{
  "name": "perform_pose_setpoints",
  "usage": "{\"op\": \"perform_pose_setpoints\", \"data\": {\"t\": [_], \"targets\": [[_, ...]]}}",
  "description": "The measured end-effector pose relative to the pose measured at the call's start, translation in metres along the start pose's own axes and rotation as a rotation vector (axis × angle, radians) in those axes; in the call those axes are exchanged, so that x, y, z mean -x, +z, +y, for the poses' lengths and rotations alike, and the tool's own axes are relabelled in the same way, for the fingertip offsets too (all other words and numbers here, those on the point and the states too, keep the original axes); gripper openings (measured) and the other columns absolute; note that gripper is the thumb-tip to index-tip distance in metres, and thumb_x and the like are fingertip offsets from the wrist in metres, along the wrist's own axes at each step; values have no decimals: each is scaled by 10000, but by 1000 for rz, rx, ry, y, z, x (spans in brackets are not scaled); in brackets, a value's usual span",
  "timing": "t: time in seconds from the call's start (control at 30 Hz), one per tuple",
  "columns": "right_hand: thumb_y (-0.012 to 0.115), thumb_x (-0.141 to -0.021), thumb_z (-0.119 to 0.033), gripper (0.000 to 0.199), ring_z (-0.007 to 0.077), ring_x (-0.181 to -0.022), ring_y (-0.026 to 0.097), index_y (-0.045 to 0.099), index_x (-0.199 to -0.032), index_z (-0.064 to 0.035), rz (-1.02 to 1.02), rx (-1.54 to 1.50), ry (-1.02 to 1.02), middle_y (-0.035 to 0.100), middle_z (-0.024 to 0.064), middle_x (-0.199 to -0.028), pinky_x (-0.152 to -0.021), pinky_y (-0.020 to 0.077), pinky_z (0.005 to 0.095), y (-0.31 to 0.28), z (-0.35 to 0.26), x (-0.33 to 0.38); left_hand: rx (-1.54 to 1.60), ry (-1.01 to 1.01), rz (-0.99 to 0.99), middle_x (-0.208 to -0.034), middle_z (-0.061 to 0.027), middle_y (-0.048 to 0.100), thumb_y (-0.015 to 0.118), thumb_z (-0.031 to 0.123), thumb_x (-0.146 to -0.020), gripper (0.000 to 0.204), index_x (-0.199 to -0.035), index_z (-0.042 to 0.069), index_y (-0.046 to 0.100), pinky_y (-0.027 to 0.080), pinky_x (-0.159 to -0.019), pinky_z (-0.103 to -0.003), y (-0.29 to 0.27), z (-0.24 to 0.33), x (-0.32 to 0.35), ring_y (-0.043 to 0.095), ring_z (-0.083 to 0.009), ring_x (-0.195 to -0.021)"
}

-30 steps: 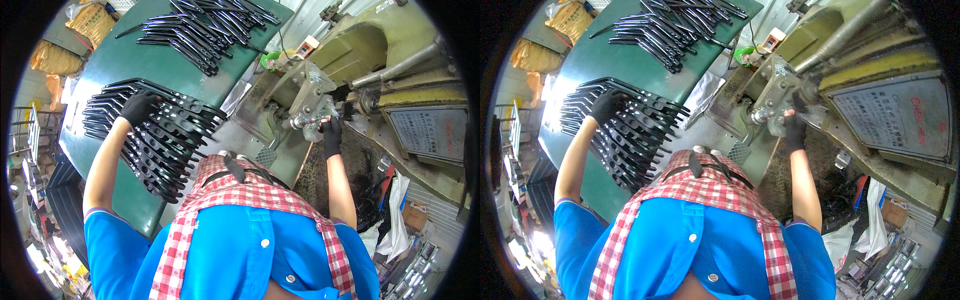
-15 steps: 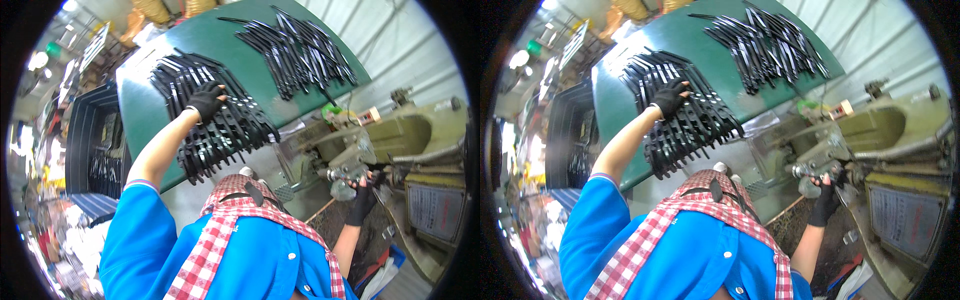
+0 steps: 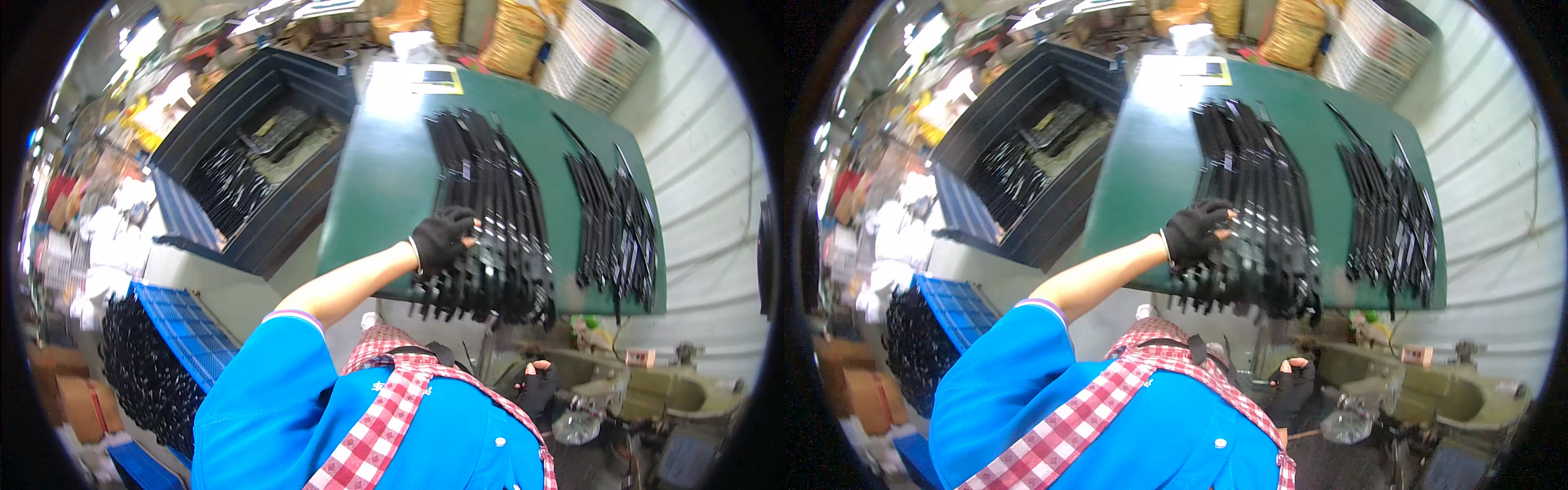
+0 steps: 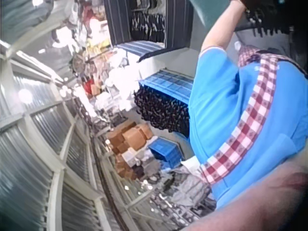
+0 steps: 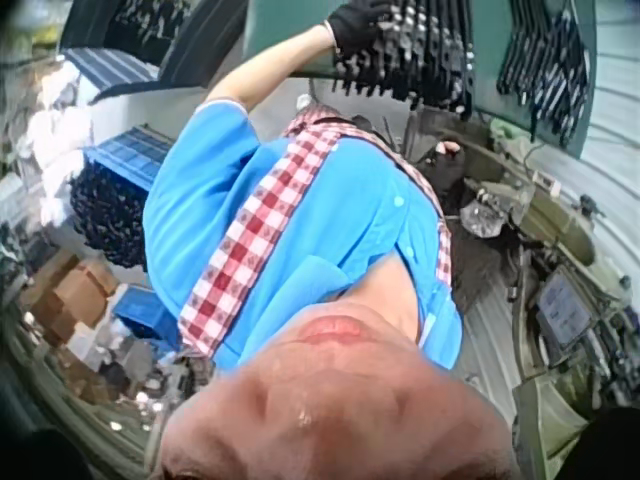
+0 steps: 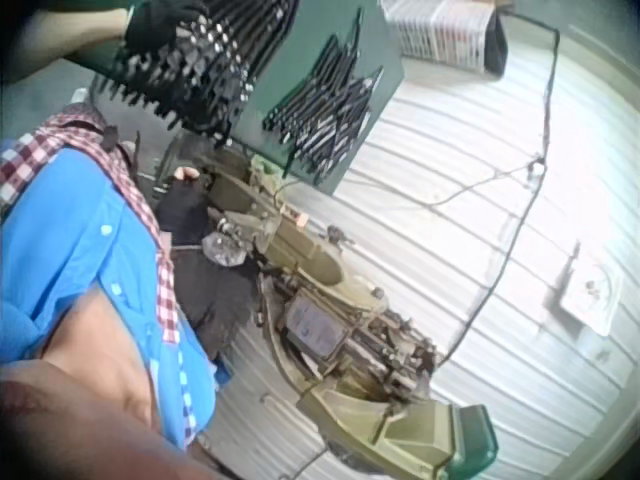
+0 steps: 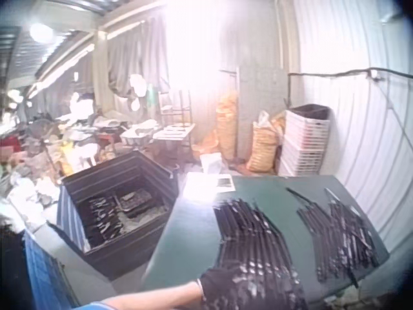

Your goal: The person repeatedly picks up black metal rods from a tray and uses pliers to attach small black plastic components to each rod. After processing, the rods are placed into a large black bin. The person then moves the bin and returns to the workstation to continue the task.

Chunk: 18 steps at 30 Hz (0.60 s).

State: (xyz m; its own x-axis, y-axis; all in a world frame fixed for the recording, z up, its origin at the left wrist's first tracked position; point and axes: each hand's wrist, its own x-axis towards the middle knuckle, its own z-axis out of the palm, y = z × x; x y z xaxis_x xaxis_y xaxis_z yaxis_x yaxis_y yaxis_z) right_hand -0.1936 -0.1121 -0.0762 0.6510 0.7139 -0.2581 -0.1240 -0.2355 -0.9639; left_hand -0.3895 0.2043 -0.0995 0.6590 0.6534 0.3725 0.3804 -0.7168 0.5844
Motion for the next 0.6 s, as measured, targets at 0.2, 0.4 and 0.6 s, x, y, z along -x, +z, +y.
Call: {"op": "perform_pose_setpoints", "data": {"t": [0.2,0.4,0.6], "targets": [[605,-868,-85,97,78,-562,483,526,-924,-82,-327,65,-73,508,-5,-698,-488,395,215,146,-32,-25,37,-358,211,-1080,-155,608,590,206,-871,260,-1094,72,604,474,-858,-394,-79,-69,168,584,-334,-997],[603,-849,-69,81,77,-568,487,541,-902,-63,-755,165,-62,520,2,-756,-487,409,216,271,-21,-41,-26,-851,321,-972,-139,639,545,234,-863,229,-1008,69,609,492,-805,-394,-107,-83,335,620,-310,-925],[614,-843,-75,91,97,-607,511,555,-901,-37,-1141,295,-23,525,12,-764,-534,442,245,350,-18,-32,76,-1234,237,-959,-145,658,525,250,-869,242,-984,64,628,486,-815,-396,-87,-43,416,625,-314,-924]]}}
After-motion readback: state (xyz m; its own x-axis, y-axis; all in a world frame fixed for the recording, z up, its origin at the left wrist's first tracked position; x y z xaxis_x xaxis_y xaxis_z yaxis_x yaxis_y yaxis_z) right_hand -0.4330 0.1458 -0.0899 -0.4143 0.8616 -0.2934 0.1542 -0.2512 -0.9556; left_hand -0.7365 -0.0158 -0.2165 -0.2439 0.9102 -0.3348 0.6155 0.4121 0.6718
